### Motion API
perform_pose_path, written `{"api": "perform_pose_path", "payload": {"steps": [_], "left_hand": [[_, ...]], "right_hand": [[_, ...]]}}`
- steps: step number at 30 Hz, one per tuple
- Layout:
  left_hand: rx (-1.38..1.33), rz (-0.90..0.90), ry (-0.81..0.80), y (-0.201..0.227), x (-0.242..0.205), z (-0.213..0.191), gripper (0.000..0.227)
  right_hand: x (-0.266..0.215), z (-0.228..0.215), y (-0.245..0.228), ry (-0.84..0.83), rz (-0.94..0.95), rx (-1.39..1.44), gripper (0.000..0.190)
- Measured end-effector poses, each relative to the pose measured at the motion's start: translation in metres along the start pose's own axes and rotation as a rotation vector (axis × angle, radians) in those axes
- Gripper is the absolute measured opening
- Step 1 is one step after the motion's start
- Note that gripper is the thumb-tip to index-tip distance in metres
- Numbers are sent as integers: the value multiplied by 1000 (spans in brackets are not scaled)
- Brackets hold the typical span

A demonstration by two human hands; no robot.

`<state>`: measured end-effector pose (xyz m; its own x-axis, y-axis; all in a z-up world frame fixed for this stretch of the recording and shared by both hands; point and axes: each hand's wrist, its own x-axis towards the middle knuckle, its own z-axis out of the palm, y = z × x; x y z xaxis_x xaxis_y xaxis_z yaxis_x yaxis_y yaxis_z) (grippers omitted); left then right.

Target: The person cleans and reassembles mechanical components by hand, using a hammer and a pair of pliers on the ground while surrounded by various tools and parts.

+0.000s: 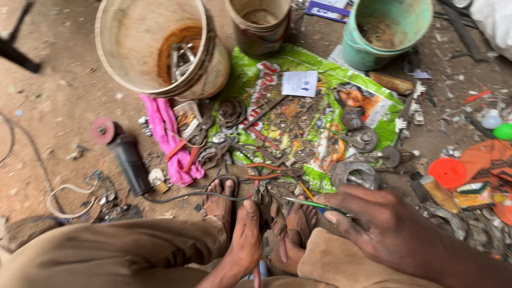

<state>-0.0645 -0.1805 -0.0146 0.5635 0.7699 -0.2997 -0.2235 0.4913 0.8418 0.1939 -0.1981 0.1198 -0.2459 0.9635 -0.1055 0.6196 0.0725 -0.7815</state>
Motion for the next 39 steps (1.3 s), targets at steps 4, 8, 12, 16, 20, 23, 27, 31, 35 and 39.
{"api": "perform_pose_path", "payload": {"steps": [4,8,12,16,20,23,27,31,35,39], "left_hand": [[-198,-125,39,3,-28,2,63],[-245,-186,59,-4,-39,2,66],[-245,-132,33,-8,-40,0,69],[-203,-88,-19,-2,-37,-1,67],[-153,-102,21,-1,-37,0,67],[39,-58,79,0,-37,1,68],[170,-2,108,1,-36,3,65],[453,60,179,7,-36,3,58],[462,-83,221,20,-32,11,53],[432,43,199,34,-27,19,53]], "right_hand": [[3,22,-12,-7,-114,31,35],[1,38,-16,53,-247,-14,40],[0,36,-19,20,-172,-18,43],[1,33,-22,34,-193,-52,44],[3,36,-21,33,-166,6,43],[4,37,-20,20,-149,5,41],[8,39,-20,6,-112,47,38],[10,40,-17,0,-38,121,29],[11,41,-8,12,-62,104,26],[9,43,1,-6,66,117,29]]}}
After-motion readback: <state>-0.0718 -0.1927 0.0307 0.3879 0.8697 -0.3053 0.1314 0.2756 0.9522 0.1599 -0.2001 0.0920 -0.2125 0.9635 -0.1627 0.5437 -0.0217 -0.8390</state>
